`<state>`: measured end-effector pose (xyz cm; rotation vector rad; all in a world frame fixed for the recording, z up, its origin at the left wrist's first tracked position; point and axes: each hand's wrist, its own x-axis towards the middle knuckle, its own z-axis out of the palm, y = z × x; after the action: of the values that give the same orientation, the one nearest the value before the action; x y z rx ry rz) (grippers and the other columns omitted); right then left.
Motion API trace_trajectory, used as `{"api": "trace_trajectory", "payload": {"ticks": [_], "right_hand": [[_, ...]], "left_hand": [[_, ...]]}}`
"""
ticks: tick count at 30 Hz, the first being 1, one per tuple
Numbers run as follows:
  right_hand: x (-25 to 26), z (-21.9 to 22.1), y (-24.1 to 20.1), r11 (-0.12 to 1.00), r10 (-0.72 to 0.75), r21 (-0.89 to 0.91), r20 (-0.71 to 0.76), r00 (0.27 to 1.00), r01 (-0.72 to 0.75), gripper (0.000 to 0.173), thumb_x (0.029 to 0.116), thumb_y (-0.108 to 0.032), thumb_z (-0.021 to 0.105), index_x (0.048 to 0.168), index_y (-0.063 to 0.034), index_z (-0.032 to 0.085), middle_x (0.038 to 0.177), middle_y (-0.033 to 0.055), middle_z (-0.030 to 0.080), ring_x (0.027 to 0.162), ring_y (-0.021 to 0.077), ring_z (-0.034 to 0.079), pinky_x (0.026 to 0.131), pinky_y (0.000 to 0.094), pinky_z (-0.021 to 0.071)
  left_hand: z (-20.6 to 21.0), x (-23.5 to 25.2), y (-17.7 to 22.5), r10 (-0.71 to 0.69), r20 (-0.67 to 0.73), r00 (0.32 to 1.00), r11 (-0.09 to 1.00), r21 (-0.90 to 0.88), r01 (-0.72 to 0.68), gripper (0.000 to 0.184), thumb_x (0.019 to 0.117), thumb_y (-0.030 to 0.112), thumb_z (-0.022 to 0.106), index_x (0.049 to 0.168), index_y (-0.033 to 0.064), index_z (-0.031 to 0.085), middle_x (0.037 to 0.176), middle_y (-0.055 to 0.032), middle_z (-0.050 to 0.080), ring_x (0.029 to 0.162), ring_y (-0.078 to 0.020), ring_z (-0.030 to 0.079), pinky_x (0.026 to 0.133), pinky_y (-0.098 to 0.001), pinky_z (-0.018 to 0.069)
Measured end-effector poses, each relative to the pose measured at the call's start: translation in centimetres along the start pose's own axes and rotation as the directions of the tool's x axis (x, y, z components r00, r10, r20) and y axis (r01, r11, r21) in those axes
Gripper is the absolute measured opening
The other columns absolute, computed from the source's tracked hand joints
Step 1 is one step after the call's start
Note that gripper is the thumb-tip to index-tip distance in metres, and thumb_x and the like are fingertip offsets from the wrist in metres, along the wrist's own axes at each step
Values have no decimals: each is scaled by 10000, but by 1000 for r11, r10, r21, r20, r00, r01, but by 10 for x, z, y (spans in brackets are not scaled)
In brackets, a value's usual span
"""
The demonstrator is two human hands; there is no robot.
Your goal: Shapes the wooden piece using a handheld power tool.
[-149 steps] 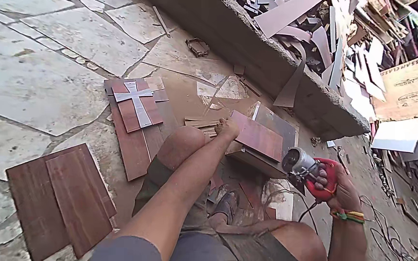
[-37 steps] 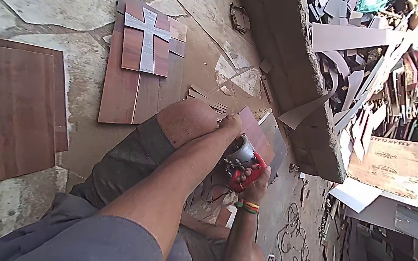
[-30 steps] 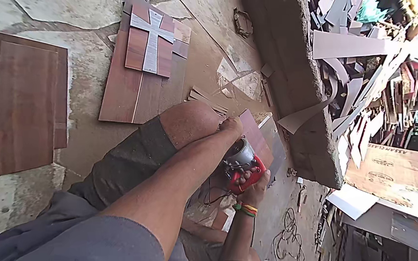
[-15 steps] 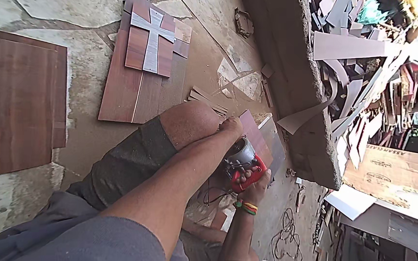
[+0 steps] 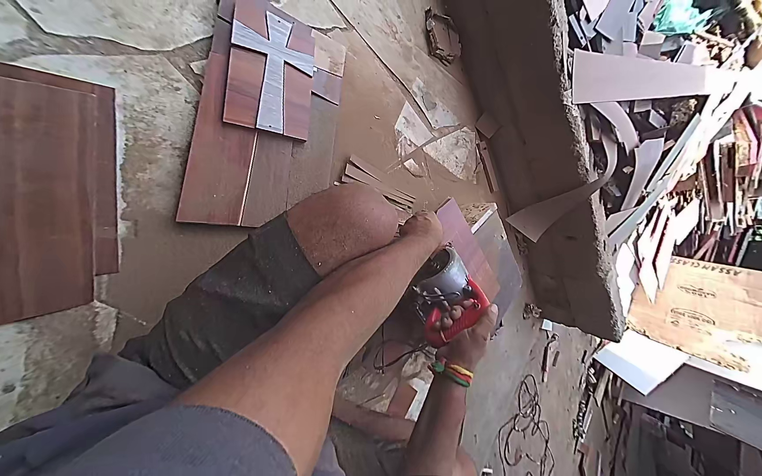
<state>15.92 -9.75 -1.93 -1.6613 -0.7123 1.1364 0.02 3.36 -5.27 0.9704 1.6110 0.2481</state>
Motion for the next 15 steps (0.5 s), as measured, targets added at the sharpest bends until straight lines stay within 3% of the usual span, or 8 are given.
{"api": "trace_trajectory", "payload": {"ticks": [5,8,12,15], "right_hand": [[4,-1,-1,1000,-5,21,19,1000,5,679,1081,-614,123,886,-114,539,510,-20,529,376,114,539,356,303,500],[7,-2,0,1000,-13,11,20,1000,13,688,1074,-628,127,878,-117,544,506,-19,527,374,114,541,354,296,498],[7,1,-1,1000,-8,8,-2,1000,8,688,1073,-631,121,873,-118,533,502,-17,511,364,123,524,347,306,488],[8,3,0,999,-23,24,1,1000,23,691,1075,-627,119,869,-118,538,504,-22,519,367,111,529,350,290,489]], "left_hand": [[-1,-4,2,-21,-7,1000,1000,-9,21,411,987,144,600,1358,-28,561,1395,-247,589,1289,-388,600,1005,-597,515],[0,-2,2,-27,-23,999,999,-30,27,481,979,139,598,1427,-13,505,1410,-244,579,1295,-384,596,998,-601,518],[7,7,-2,20,-60,998,999,-26,-22,683,1009,122,513,1640,178,258,1431,-233,573,1286,-406,601,984,-624,519],[6,8,-3,36,-45,998,999,-24,-37,700,1019,123,482,1660,257,234,1454,-222,563,1303,-407,589,988,-632,512]]}}
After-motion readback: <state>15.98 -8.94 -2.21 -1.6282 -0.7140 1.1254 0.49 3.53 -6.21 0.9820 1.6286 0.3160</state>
